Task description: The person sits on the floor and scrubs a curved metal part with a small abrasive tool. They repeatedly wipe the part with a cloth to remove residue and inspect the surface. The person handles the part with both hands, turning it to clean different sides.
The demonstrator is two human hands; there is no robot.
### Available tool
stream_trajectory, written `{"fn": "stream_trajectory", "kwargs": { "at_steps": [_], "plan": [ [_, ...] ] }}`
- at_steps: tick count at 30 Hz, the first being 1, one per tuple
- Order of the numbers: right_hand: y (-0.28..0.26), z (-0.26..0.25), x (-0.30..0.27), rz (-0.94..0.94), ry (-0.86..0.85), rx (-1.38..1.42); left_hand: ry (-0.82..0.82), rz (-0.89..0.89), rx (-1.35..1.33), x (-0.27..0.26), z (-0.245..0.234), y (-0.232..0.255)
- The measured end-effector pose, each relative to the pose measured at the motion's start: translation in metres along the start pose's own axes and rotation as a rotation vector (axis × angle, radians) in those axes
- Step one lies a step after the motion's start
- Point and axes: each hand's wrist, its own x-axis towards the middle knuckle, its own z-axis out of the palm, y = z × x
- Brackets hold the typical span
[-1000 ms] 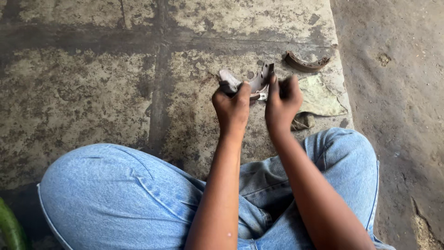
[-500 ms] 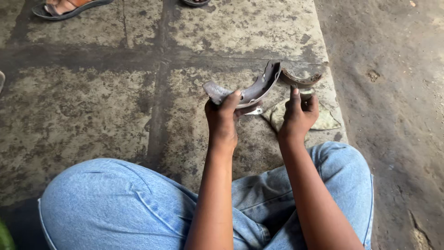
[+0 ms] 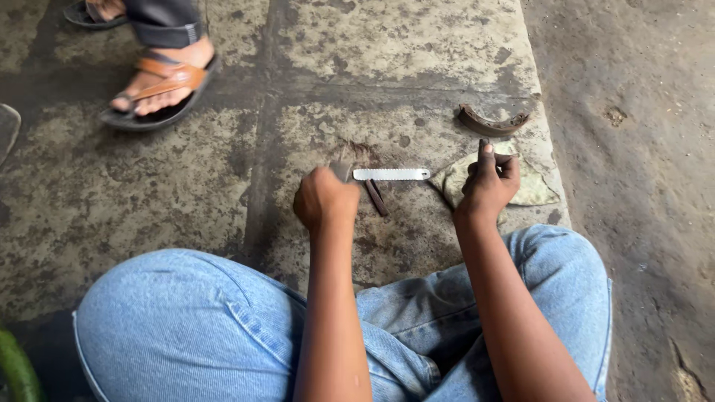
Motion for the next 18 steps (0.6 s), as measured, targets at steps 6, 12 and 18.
{"fn": "stream_trajectory", "kwargs": {
  "at_steps": [6,12,18],
  "plan": [
    [0.0,-0.004,0.006,-0.025,0.018,0.049,0.095,-0.018,0.037,-0.007,-0.014,0.005],
    [-0.001,-0.001,0.005,-0.011,0.016,0.041,0.122,0.032,0.172,-0.006,-0.003,0.001],
    [0.003,-0.004,0.007,-0.019,0.043,0.055,0.204,0.058,0.171,-0.016,-0.007,0.005]
  ]
}}
